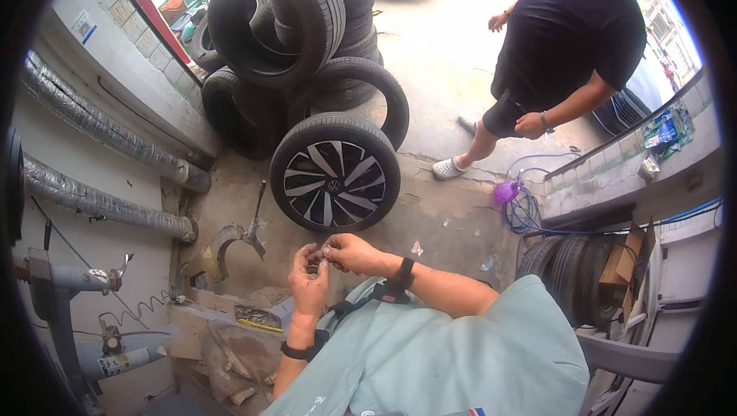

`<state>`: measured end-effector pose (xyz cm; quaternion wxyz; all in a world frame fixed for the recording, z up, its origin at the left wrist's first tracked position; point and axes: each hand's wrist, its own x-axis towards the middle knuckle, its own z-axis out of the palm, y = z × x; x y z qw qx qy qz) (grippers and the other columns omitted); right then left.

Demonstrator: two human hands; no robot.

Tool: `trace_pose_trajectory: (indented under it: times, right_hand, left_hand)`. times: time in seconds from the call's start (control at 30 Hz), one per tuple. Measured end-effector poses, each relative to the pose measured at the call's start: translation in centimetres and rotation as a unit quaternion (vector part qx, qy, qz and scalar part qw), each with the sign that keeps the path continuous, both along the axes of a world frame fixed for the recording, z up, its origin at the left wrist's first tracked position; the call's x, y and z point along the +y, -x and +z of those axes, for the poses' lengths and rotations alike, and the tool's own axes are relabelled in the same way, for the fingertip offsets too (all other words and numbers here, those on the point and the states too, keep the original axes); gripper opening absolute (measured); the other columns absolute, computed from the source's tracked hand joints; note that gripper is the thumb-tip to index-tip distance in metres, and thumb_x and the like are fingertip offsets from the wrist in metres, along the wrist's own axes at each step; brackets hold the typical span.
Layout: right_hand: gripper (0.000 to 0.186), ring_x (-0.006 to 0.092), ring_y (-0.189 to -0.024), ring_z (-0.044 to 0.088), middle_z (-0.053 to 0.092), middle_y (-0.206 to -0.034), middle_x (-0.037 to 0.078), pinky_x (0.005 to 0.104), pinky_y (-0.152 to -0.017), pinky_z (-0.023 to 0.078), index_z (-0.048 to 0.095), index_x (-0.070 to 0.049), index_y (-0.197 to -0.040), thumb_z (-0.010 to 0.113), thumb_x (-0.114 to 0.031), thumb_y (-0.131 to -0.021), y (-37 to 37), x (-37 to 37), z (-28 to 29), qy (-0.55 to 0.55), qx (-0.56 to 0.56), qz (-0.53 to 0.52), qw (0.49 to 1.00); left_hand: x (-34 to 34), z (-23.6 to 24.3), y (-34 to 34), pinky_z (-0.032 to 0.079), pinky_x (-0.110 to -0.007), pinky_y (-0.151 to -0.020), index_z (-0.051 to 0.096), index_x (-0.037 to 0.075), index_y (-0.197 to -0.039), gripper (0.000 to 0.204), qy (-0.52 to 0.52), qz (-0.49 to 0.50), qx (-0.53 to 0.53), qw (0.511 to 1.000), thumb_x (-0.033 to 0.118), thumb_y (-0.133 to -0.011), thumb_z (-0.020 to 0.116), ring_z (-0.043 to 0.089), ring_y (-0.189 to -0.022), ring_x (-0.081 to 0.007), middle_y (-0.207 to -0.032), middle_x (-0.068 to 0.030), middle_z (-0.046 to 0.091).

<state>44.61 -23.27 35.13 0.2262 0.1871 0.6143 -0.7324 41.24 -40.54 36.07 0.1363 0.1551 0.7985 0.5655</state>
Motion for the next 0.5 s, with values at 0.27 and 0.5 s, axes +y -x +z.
trace_pose_trajectory:
  times: [0.27, 0.5]
  right_hand:
    - [0.017, 0.0137, -0.076, 0.06, 0.061, -0.089, 0.005, 0.0261, -0.067, 0.051, 0.062, 0.0, -0.107, 0.056, -0.016, -0.102, 1.9, 1.0, -0.1, 0.171, -0.06, -0.211, 0.96]
    - [0.021, 0.0211, -0.088, 0.063, 0.06, -0.098, 0.011, 0.0342, -0.081, 0.057, 0.056, 0.006, -0.117, 0.052, -0.009, -0.103, 2.7, 2.1, -2.3, 0.217, -0.095, -0.261, 0.936]
  left_hand:
    - [-8.2, -3.0, -1.1, 0.056, -0.036, -0.084, 0.057, -0.001, -0.128, 0.046, 0.056, 0.083, -0.005, 0.995, 0.005, -0.084, 0.072, 0.069, -0.095, -0.0282, -0.112, -0.0169, 0.07]
    - [-19.4, -10.3, -2.3, 0.052, -0.047, -0.092, 0.06, 0.0, -0.121, 0.046, 0.24, 0.172, 0.027, 0.955, 0.021, -0.084, 0.075, 0.065, -0.104, -0.04, -0.114, -0.0226, 0.067]
